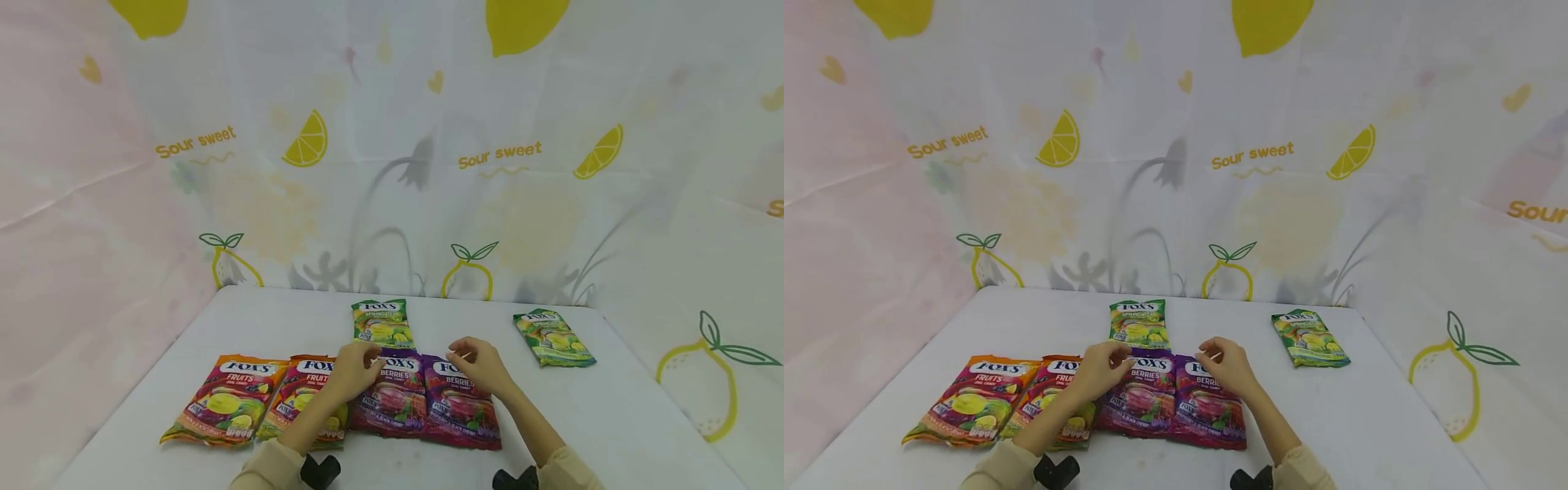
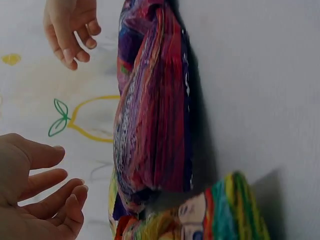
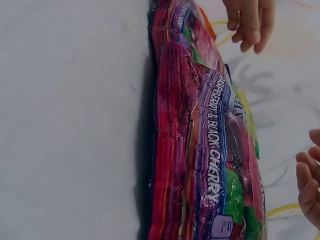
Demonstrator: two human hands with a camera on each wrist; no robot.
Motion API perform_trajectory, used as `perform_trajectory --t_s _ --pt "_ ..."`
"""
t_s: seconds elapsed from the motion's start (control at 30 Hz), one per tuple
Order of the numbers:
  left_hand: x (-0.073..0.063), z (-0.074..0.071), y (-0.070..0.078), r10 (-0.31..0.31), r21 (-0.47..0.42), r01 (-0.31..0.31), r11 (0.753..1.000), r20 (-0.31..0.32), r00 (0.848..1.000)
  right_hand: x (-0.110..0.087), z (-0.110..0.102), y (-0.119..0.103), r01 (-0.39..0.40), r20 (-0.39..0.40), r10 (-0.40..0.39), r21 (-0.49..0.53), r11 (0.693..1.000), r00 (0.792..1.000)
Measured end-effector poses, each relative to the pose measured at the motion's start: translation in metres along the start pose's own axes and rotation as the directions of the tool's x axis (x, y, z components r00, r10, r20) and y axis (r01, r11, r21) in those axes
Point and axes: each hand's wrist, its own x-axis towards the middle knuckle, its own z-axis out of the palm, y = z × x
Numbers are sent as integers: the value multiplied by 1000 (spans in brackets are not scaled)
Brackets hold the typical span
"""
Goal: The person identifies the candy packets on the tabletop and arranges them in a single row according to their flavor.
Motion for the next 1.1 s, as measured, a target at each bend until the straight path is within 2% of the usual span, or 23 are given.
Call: perform_trajectory --t_s 0.17,0.33,0.57,0.63,0.77,0.93,1.1 --pt "7 -3 -14 -24 45 26 999 -59 998 17 8 6 44 17 -44 -5 999 999" --pt "12 -6 -21 -58 61 61 996 -54 997 28 13 9 83 3 -83 -27 996 997" --pt "18 -8 -30 -75 90 79 993 -46 996 42 19 10 96 -9 -96 -44 994 995" --pt "20 -9 -32 -96 100 100 990 -44 994 47 21 10 99 -5 -99 -35 994 995" --pt "23 -9 -37 -144 123 145 982 -18 989 56 29 12 100 15 -99 -20 995 995" --pt "28 -8 -45 -198 158 191 969 25 980 65 38 12 61 55 -60 -21 998 997" --pt "32 -7 -52 -243 199 228 953 58 968 72 48 12 24 76 -18 -73 997 997"
